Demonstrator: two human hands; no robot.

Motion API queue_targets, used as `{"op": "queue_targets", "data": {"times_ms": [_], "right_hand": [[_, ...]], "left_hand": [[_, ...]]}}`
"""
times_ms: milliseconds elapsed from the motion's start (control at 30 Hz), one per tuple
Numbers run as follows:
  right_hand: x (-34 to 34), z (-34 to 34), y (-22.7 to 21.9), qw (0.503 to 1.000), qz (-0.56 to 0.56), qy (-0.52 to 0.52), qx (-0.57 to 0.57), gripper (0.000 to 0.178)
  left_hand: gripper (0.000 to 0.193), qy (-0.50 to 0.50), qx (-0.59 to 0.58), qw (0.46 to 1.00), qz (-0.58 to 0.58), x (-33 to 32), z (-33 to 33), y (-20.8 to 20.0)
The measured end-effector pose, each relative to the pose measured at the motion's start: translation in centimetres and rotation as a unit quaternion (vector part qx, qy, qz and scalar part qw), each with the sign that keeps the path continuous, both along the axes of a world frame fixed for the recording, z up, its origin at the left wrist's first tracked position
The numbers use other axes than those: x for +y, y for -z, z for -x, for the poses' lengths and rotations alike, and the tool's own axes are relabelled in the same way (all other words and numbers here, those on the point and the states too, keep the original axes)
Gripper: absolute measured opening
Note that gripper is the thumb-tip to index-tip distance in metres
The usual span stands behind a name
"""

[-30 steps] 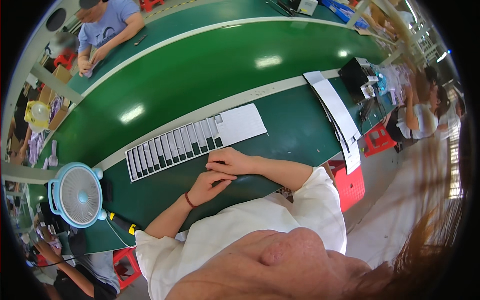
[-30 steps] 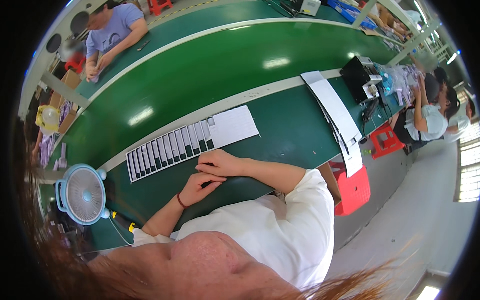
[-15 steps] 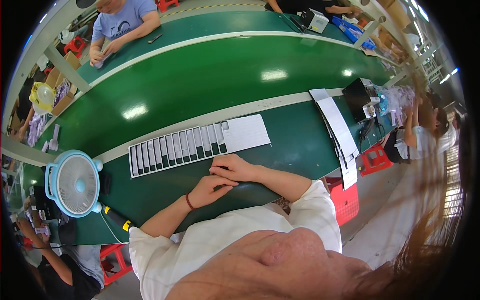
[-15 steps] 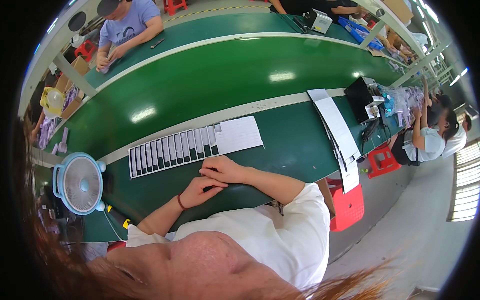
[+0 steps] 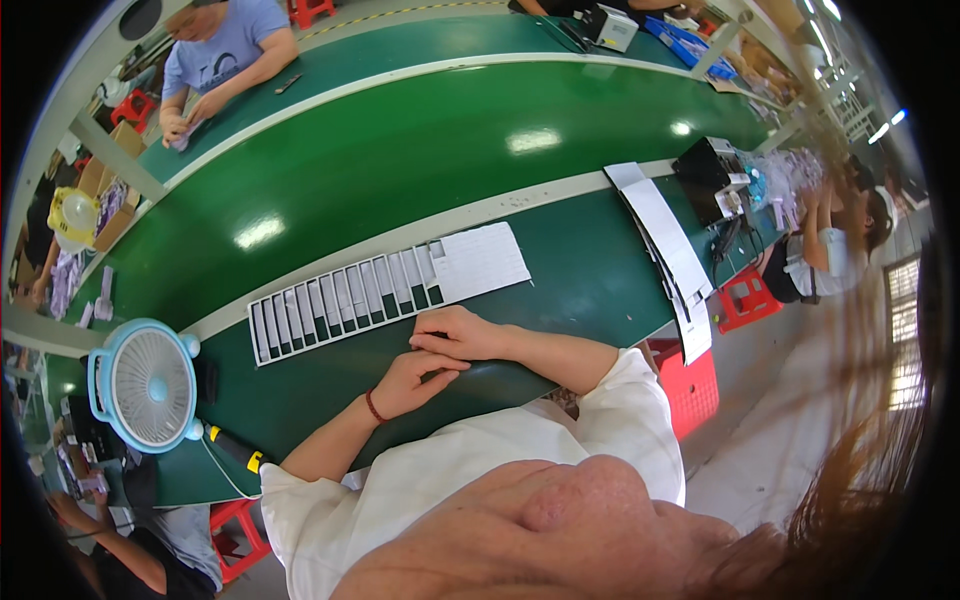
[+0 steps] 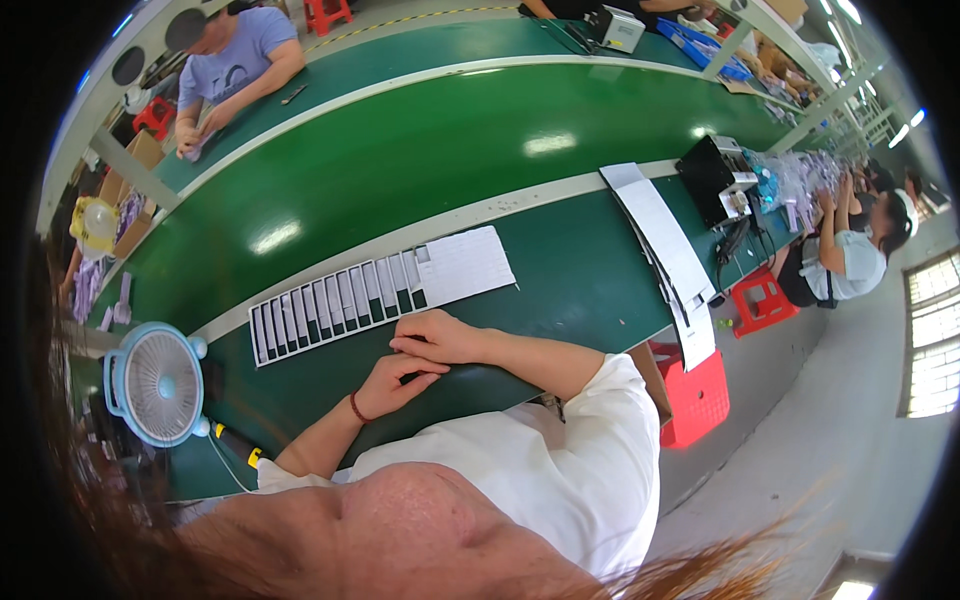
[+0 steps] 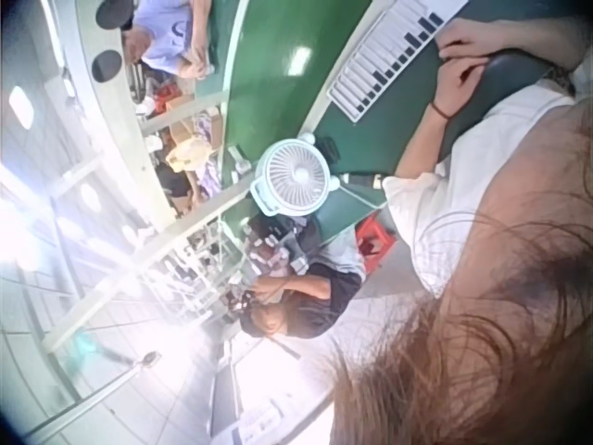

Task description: Apply labels and assemble small plastic housing components onto electronic circuit strips at a factory workbench.

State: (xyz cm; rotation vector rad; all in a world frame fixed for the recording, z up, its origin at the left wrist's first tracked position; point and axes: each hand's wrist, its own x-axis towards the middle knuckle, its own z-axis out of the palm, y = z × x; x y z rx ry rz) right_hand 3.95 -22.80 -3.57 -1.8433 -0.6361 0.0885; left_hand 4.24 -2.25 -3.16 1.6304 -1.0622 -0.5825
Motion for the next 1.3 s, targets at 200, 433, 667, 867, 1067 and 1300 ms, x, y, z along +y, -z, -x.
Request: {"op": "queue_targets", "data": {"times_ms": [200, 433, 667, 867, 1067, 1300], "right_hand": [[0.19, -0.27, 0.39, 1.0, -0.011, -0.02, -0.003, 0.027], [0.24, 0.0, 0.42, 0.999, -0.027, -0.012, -0.011, 0.027], [0.09, -0.03, 0.09, 1.0, -0.002, -0.02, 0.004, 0.024], [0.06, -0.05, 0.15, 1.0, 0.006, -0.021, -0.002, 0.023], [0.32, -0.08, 0.49, 1.0, -0.024, -0.013, -0.006, 0.027], [0.2, -0.02, 0.36, 1.0, -0.02, -0.01, -0.008, 0.026]], "left_hand": [[0.024, -0.012, -0.002, 1.0, 0.019, -0.06, 0.07, -0.03], [0.024, -0.01, -0.006, 0.999, 0.03, -0.12, 0.16, -0.09], [0.024, 0.0, 0.015, 1.0, -0.012, 0.12, 0.04, -0.08], [0.025, -0.001, 0.023, 1.0, -0.006, 0.11, 0.09, -0.03], [0.025, -0.003, 0.024, 1.0, -0.006, 0.13, 0.13, 0.06], [0.025, 0.001, 0.017, 1.0, -0.007, 0.09, 0.03, -0.34]]}}
